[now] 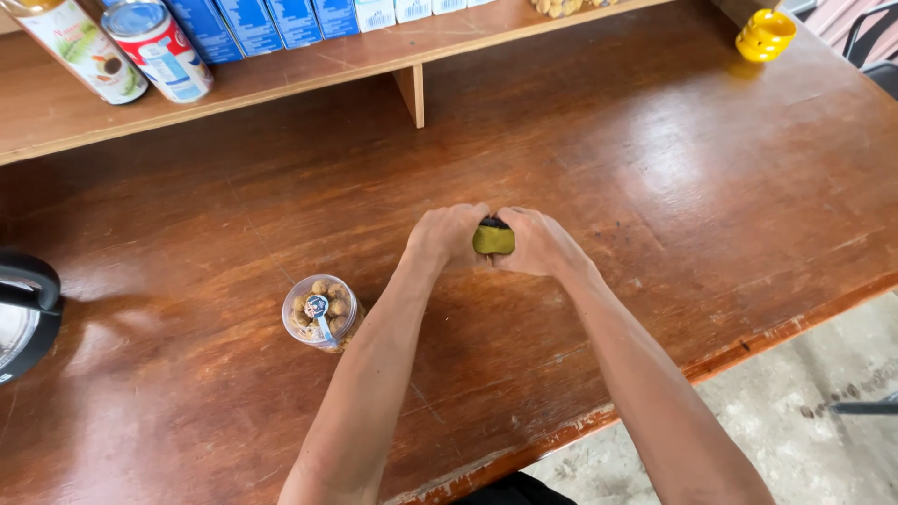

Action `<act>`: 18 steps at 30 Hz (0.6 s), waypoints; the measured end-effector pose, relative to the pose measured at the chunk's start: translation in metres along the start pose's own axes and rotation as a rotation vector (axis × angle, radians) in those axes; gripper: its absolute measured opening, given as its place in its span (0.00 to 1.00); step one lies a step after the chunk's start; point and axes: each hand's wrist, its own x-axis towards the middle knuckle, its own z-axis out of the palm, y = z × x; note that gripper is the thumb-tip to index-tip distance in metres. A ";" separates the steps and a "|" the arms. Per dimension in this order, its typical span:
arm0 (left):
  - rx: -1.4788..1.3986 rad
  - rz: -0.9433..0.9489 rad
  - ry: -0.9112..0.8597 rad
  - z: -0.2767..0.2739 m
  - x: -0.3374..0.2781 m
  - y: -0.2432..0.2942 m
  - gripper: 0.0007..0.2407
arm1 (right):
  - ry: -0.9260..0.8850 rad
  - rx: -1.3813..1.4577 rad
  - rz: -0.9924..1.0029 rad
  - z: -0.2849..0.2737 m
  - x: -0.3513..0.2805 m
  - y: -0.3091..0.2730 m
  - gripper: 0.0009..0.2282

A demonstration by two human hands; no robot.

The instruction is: Wiping a plastic jar of snacks with a cleaning cloth at a coffee shop counter.

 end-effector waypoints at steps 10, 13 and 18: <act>0.048 -0.070 0.107 -0.037 0.007 -0.001 0.26 | 0.095 -0.017 -0.116 -0.041 0.018 -0.016 0.26; 0.066 -0.121 0.145 -0.037 -0.001 -0.011 0.26 | 0.075 0.015 -0.176 -0.042 0.027 -0.027 0.24; 0.053 -0.215 0.180 -0.036 -0.022 -0.032 0.25 | 0.044 0.063 -0.298 -0.036 0.043 -0.048 0.26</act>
